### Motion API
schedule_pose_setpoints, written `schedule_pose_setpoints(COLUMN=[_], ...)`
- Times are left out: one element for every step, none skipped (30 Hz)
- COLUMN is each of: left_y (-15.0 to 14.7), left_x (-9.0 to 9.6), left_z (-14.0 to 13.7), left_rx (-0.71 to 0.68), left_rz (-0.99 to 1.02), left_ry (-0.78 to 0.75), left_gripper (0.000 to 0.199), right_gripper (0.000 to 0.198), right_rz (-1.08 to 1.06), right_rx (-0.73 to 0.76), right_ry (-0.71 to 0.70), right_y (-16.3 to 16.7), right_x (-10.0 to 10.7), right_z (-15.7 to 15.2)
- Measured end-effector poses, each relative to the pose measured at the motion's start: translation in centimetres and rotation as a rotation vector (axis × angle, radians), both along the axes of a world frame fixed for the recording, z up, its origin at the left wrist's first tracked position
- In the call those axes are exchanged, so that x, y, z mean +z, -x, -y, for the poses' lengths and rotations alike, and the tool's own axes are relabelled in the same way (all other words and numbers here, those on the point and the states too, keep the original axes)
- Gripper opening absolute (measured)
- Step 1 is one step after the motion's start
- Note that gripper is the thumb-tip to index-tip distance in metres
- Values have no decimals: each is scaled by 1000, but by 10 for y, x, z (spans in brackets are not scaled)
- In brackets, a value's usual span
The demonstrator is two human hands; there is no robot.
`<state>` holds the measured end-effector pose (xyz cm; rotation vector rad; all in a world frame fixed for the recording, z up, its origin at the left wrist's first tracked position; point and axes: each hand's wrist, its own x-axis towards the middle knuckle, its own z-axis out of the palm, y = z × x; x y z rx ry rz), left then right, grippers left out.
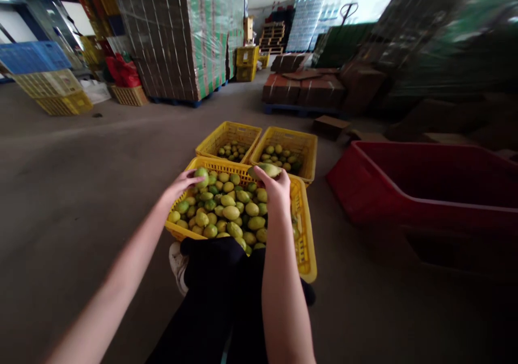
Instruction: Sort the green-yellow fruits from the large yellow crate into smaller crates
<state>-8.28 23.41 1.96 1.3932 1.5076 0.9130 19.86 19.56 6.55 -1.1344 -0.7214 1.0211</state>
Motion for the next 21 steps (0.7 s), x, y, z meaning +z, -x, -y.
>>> schedule_pose_setpoints(left_y=[-15, -32, -50, -69, -88, -106, -123, -138, -152, -163, -172, -178, -182, -183, -183, -182, -180, -179, -177, -176, -176], left_x=[15, 30, 42, 53, 60, 65, 67, 67, 64, 60, 55, 50, 46, 42, 40, 40, 41, 42, 44, 46, 47], left_z=[2, 5, 10, 15, 20, 24, 28, 30, 33, 34, 36, 38, 39, 41, 42, 43, 43, 42, 41, 40, 38], left_rx=[17, 27, 13, -1, -5, -3, 5, 16, 35, 66, 111, 164, 211, 239, 246, 247, 246, 258, 285, 318, 344], left_rz=[232, 418, 557, 671, 776, 883, 999, 1126, 1258, 1380, 1482, 1558, 1604, 1624, 1626, 1619, 1607, 1592, 1580, 1571, 1563], left_ry=[-59, -115, -161, -200, -216, -205, -172, -125, -72, -14, 40, 80, 108, 121, 122, 113, 106, 104, 108, 110, 109], left_gripper=[65, 62, 59, 58, 59, 61, 61, 60, 56, 51, 45, 39, 34, 31, 30, 30, 30, 29, 27, 25, 24], right_gripper=[50, 49, 49, 48, 48, 49, 49, 48, 48, 48, 47, 48, 48, 48, 48, 48, 47, 46, 46, 46, 46], right_rz=[-43, -94, -147, -194, -233, -265, -288, -303, -310, -311, -311, -311, -310, -306, -299, -289, -282, -278, -281, -291, -305], right_rx=[3, 19, 45, 73, 90, 91, 78, 63, 50, 41, 31, 19, 9, 1, -3, -5, -9, -12, -13, -8, 0], right_ry=[0, -3, -12, -29, -48, -66, -83, -95, -99, -93, -83, -71, -56, -45, -38, -36, -34, -35, -35, -33, -29], right_y=[4, 8, 11, 14, 16, 18, 18, 18, 18, 18, 17, 17, 16, 16, 15, 15, 14, 13, 13, 13, 13], right_x=[4, 6, 8, 9, 9, 9, 8, 8, 7, 7, 7, 7, 7, 6, 6, 6, 5, 5, 5, 5, 6], right_z=[3, 5, 7, 8, 9, 9, 9, 9, 9, 9, 10, 10, 9, 9, 8, 8, 7, 6, 5, 5, 5])
